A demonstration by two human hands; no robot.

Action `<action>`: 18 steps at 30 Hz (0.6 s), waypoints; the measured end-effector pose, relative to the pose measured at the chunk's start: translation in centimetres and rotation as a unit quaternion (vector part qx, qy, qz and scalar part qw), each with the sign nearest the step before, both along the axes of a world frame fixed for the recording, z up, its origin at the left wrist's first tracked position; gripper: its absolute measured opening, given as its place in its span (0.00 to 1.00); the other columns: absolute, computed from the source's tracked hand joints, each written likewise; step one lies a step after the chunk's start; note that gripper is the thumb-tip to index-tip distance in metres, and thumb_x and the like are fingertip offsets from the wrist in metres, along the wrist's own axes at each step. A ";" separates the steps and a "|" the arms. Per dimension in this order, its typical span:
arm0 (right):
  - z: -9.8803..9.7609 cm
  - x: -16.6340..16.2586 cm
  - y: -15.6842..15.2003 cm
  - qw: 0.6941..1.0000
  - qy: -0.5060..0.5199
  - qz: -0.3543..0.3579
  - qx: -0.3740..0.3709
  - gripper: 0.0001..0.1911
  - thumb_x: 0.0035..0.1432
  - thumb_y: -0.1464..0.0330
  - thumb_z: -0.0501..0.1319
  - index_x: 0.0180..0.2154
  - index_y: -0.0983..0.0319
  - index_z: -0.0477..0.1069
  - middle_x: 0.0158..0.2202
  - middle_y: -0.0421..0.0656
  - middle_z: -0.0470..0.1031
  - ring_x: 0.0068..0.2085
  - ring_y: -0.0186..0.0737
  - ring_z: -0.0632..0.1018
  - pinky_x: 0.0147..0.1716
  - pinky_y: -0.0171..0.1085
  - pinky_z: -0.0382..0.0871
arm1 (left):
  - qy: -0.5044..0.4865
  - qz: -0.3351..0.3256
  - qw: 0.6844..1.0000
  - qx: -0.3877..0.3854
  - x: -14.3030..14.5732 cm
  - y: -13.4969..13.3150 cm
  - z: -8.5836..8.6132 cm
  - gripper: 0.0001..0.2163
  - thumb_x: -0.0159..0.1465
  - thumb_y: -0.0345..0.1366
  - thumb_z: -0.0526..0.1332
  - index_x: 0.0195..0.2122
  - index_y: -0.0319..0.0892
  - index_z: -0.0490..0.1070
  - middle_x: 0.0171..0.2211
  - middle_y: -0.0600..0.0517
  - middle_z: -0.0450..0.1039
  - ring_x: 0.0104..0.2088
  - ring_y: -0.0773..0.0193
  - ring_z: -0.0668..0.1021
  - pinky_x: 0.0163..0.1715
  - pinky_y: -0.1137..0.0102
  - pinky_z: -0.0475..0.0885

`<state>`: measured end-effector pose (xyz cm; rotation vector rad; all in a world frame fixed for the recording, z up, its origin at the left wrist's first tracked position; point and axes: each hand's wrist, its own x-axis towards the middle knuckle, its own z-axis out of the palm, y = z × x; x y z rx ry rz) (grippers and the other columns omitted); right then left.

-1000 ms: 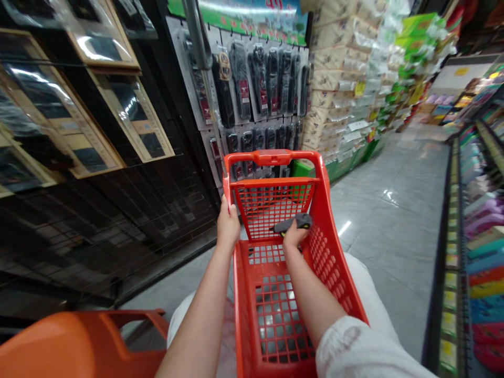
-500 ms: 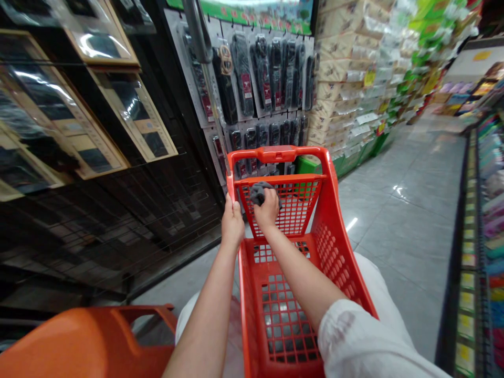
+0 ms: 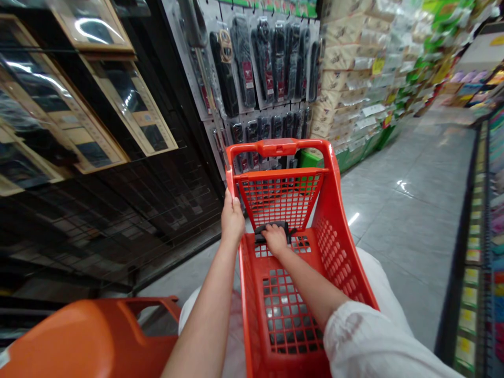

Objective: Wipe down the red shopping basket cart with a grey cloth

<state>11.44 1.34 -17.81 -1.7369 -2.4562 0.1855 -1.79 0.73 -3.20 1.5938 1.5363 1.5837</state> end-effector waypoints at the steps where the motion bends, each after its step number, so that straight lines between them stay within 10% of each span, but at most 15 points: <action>1: -1.1 0.1 -0.9 0.999 0.014 -0.035 -0.009 0.17 0.67 0.69 0.50 0.49 0.53 0.74 0.52 0.47 0.72 0.52 0.46 0.68 0.48 0.44 0.58 | 0.002 0.001 1.000 0.001 0.1 -0.1 0.0 0.23 0.71 0.39 0.48 0.66 0.44 0.58 0.66 0.48 0.60 0.67 0.61 0.61 0.67 0.64 0.53; 12: -2.6 -3.9 -1.8 0.993 0.094 0.008 -0.065 0.27 0.62 0.73 0.48 0.61 0.55 0.63 0.65 0.42 0.64 0.61 0.46 0.64 0.54 0.48 0.55 | 0.006 -0.003 1.000 -0.020 0.6 0.2 0.3 0.23 0.71 0.36 0.48 0.67 0.42 0.57 0.67 0.47 0.58 0.66 0.61 0.61 0.66 0.65 0.53; 18: -3.2 0.4 -3.8 0.966 0.101 0.226 -0.069 0.30 0.52 0.69 0.58 0.58 0.57 0.67 0.62 0.43 0.68 0.61 0.46 0.66 0.57 0.49 0.53 | -0.006 0.005 1.000 -0.011 0.5 0.1 0.2 0.23 0.70 0.38 0.50 0.66 0.43 0.58 0.66 0.48 0.60 0.66 0.60 0.62 0.66 0.66 0.52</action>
